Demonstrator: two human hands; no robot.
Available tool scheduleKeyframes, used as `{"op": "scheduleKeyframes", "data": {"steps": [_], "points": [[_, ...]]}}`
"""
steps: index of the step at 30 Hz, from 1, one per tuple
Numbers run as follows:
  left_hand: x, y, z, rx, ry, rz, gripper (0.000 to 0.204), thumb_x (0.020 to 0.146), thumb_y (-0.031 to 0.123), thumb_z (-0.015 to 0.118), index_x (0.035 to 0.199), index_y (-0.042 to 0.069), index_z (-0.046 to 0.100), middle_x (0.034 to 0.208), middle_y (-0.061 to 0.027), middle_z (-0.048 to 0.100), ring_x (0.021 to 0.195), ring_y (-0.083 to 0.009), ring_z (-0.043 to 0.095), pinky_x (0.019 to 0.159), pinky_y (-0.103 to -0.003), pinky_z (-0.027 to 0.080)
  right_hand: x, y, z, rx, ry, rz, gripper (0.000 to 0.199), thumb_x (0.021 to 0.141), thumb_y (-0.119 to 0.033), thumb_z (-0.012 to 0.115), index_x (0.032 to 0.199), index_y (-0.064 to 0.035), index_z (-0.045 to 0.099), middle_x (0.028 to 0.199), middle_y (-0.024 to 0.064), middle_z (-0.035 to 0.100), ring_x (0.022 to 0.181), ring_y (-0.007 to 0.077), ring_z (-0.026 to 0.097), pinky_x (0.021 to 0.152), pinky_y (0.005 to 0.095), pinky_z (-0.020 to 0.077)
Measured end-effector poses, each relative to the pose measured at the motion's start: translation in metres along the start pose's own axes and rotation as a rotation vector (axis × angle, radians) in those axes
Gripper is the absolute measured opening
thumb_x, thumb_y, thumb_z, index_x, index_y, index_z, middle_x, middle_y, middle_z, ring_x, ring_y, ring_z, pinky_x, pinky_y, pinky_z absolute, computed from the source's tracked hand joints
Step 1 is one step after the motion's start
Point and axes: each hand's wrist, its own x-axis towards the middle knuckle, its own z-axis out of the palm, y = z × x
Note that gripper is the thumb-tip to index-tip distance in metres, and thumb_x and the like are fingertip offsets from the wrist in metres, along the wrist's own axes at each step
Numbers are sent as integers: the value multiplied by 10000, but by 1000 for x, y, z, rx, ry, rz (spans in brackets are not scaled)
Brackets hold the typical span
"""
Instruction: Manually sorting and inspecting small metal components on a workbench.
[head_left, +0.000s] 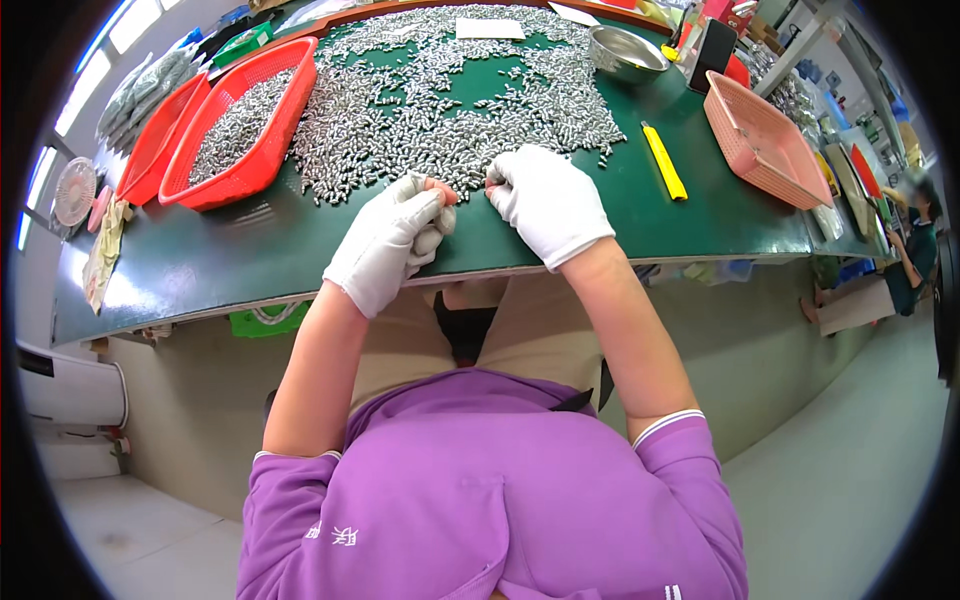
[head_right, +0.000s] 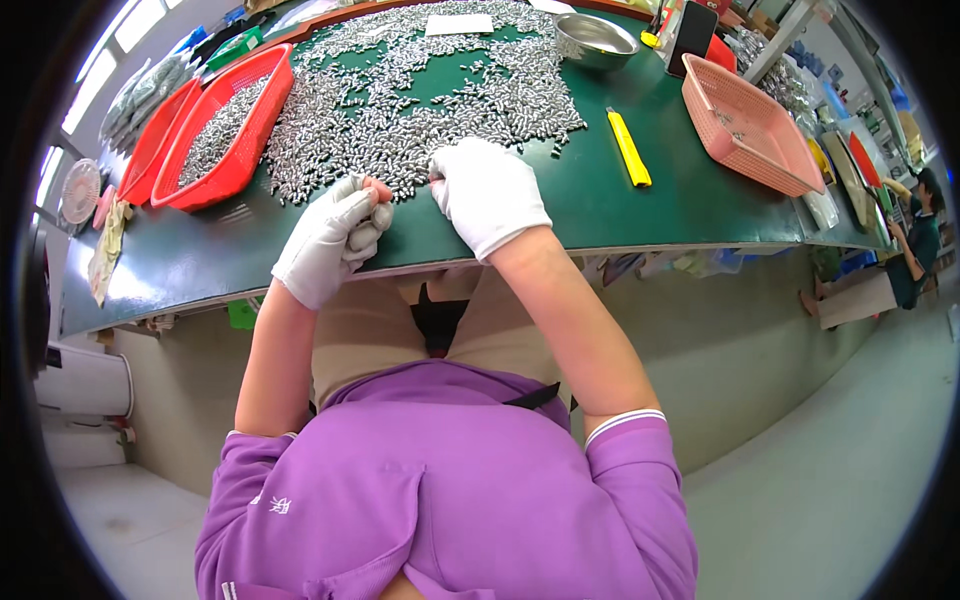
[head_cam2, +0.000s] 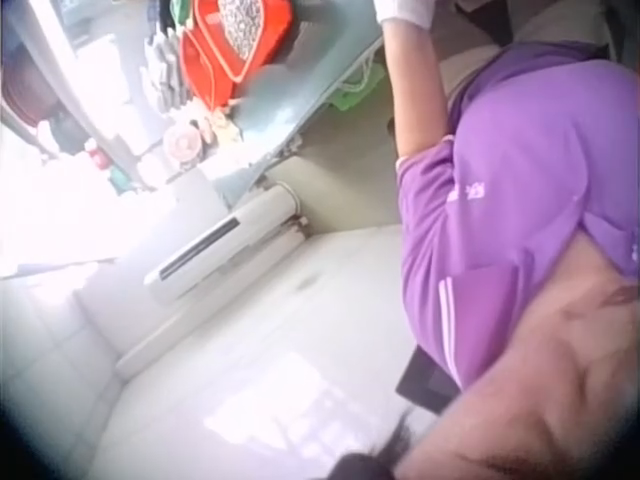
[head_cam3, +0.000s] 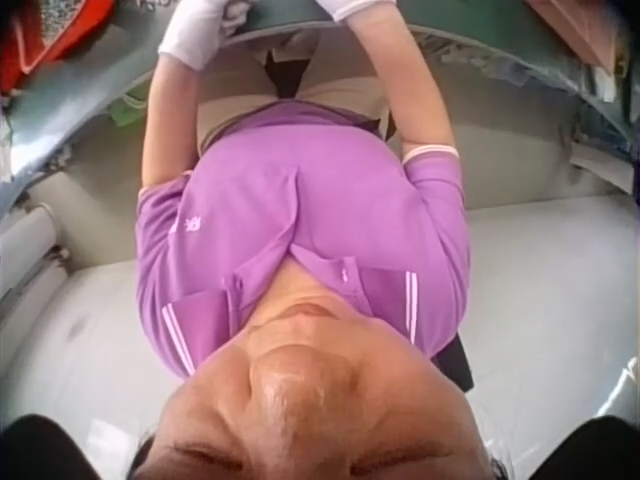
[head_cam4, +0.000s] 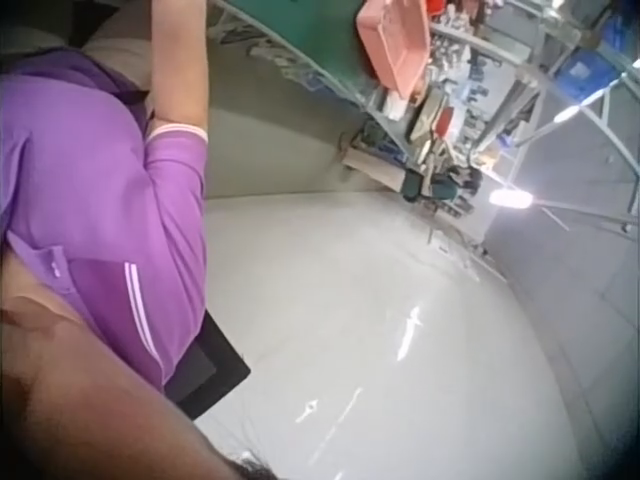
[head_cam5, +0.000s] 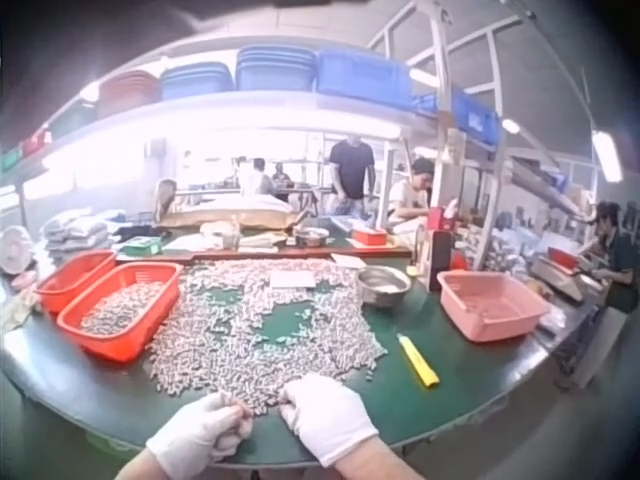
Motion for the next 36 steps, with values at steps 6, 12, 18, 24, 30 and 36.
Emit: {"op": "scheduleKeyframes", "data": {"steps": [6,12,18,24,30,36], "points": [[-2,3,7,53,60,-11,146,939,185,542,1033,75,528,778,30,516,500,-4,309,437,-165,236,-7,1,10,259,121,30,132,832,-208,615,856,-93,674,848,135,654,798,324,624,729,404,502],[-1,4,9,161,46,-12,175,917,161,565,1043,49,518,811,16,531,517,-9,344,448,-162,271,-10,-21,0,850,-17,129,108,851,-115,654,893,-15,659,789,81,647,709,134,581,694,276,477],[-1,1,7,90,32,21,122,920,160,584,977,57,554,788,16,559,542,-13,351,479,-176,284,-11,-17,5,973,-67,140,87,858,-65,671,929,-27,638,828,-13,631,772,41,549,697,197,461],[-2,2,9,60,77,-1,102,951,157,540,988,63,550,778,19,544,485,-2,322,432,-165,243,-9,-17,4,955,-56,156,93,849,-58,673,930,-23,646,844,-10,643,782,45,567,722,201,476],[-2,1,7,53,65,0,114,956,166,528,994,62,555,776,18,544,483,-4,308,432,-164,239,-6,-8,9,830,120,194,89,825,-94,643,883,-37,678,810,105,682,717,172,638,681,271,498],[0,-3,-2,-25,16,23,126,944,139,508,1021,48,551,809,3,556,507,-10,316,447,-164,250,-4,-5,17,343,56,61,125,810,-123,646,921,-97,698,860,115,658,801,248,631,739,327,498]]}}
